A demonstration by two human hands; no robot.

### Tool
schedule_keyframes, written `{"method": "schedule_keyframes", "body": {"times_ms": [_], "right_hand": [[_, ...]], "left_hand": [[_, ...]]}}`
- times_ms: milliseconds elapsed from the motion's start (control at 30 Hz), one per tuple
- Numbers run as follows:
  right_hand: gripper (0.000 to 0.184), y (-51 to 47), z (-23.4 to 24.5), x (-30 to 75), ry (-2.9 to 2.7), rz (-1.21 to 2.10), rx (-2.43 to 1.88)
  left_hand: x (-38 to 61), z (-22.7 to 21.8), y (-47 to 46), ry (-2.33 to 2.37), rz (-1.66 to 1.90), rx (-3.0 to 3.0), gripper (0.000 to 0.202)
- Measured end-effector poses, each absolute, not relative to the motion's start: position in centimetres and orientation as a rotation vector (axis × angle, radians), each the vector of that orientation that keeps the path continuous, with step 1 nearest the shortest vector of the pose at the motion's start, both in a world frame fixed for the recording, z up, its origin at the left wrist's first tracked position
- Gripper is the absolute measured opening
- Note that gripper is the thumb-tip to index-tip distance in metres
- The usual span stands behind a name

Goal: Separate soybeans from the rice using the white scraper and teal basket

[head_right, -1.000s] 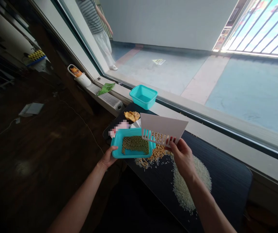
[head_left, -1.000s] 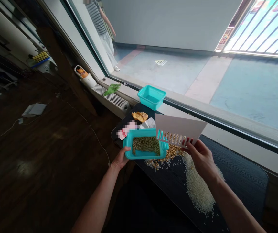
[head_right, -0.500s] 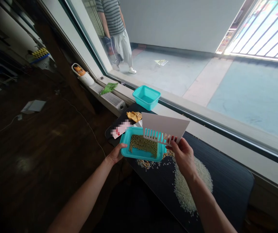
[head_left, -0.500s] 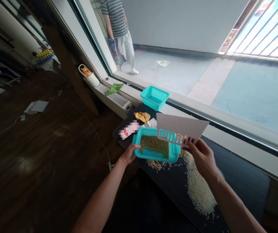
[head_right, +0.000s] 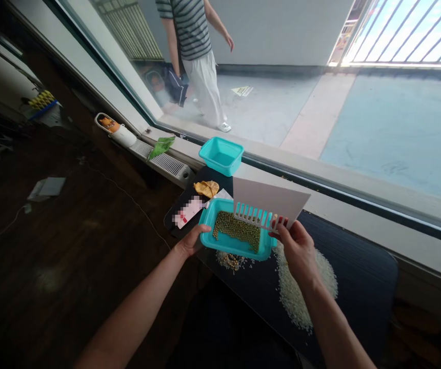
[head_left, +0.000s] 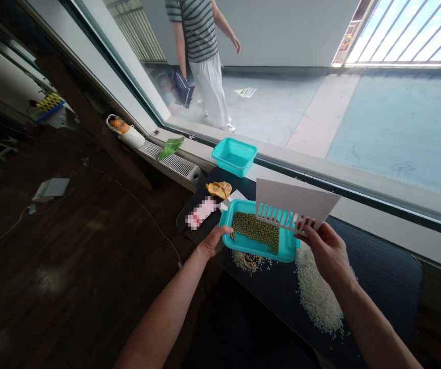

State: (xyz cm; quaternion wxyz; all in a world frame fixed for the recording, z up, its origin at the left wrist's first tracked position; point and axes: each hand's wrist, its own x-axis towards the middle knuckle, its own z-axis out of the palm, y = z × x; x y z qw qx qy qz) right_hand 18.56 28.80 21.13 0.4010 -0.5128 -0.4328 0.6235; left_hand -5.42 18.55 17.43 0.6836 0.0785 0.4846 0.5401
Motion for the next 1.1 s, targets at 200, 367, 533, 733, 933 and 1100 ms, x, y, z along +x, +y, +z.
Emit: {"method": "schedule_keyframes", "body": {"times_ms": [200, 367, 533, 733, 933, 1100], "right_hand": [[0.024, 29.5, 22.8, 17.2, -1.025, 1.523, -1.329], [0.023, 29.5, 24.2, 17.5, -1.015, 1.439, -1.317], [0.022, 29.1, 23.7, 19.2, -1.002, 1.445, -1.327], [0.021, 28.2, 23.0, 20.4, -0.960, 1.521, -1.291], [0.019, 28.2, 24.2, 22.4, -0.895, 1.550, -1.208], [0.018, 28.5, 24.5, 24.0, -0.881, 1.538, -1.206]], "left_hand": [[-6.3, 18.5, 21.2, 1.004, 1.129, 0.219, 0.042], [-6.0, 18.9, 23.9, 0.963, 1.054, 0.259, 0.043], [-4.0, 18.3, 24.9, 0.925, 1.005, 0.300, 0.047], [-2.1, 18.8, 24.1, 0.954, 0.974, 0.322, 0.050], [-1.1, 20.2, 24.5, 1.056, 0.925, 0.330, 0.052], [0.3, 19.7, 26.0, 1.062, 0.850, 0.324, 0.051]]}}
